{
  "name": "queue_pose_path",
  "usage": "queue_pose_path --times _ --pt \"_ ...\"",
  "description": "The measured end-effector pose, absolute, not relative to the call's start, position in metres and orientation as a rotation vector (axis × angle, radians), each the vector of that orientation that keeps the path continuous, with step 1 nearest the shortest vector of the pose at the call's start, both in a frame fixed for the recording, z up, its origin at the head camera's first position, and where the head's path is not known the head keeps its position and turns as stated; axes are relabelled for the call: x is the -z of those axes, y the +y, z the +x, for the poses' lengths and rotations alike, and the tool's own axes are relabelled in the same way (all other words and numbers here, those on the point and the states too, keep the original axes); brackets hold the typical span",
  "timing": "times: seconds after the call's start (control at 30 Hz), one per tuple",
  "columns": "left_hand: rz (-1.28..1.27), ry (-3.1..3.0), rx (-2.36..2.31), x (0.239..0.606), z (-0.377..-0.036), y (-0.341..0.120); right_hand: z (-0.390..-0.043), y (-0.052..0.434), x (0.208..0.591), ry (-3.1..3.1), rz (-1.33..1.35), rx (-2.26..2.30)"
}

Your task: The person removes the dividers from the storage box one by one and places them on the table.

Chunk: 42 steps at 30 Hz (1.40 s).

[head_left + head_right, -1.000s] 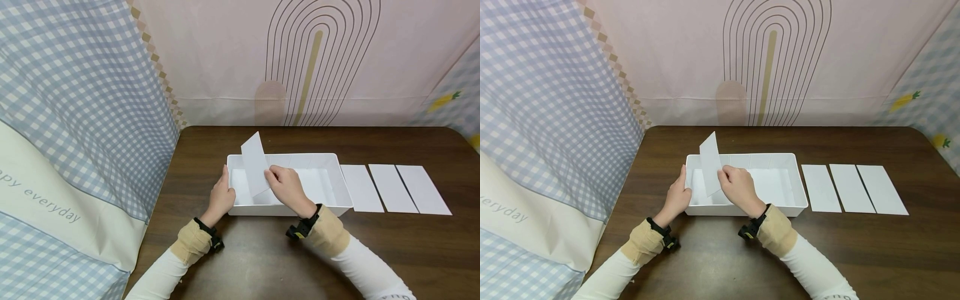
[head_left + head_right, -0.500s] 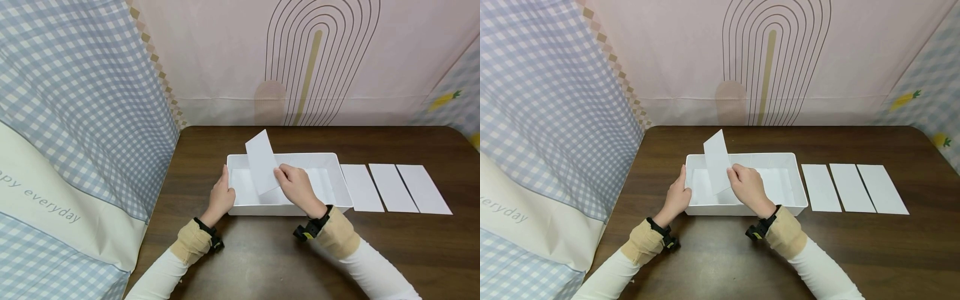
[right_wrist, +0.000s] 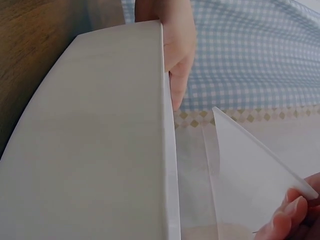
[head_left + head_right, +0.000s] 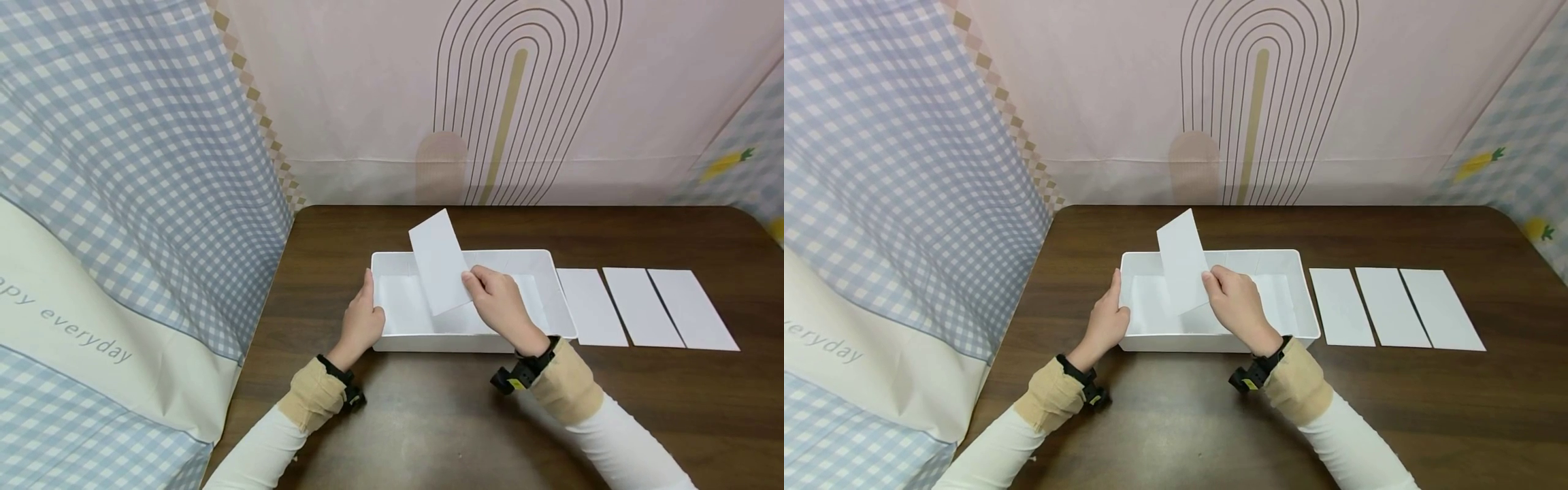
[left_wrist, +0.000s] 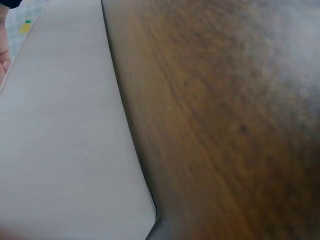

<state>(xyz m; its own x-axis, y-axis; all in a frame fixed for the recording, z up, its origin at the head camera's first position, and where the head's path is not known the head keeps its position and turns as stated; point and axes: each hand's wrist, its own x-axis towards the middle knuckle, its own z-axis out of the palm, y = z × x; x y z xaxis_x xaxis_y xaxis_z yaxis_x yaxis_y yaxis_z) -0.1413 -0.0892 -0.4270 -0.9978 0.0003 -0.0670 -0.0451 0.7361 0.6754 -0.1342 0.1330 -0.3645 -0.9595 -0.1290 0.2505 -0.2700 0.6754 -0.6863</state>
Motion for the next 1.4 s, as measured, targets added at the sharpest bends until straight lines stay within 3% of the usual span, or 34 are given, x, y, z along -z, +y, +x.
queue_pose_path --times 1.4 --pt "-0.053 2.848 -1.163 0.428 -0.141 -0.088 -0.131 0.195 0.350 -2.706 0.241 -1.104"
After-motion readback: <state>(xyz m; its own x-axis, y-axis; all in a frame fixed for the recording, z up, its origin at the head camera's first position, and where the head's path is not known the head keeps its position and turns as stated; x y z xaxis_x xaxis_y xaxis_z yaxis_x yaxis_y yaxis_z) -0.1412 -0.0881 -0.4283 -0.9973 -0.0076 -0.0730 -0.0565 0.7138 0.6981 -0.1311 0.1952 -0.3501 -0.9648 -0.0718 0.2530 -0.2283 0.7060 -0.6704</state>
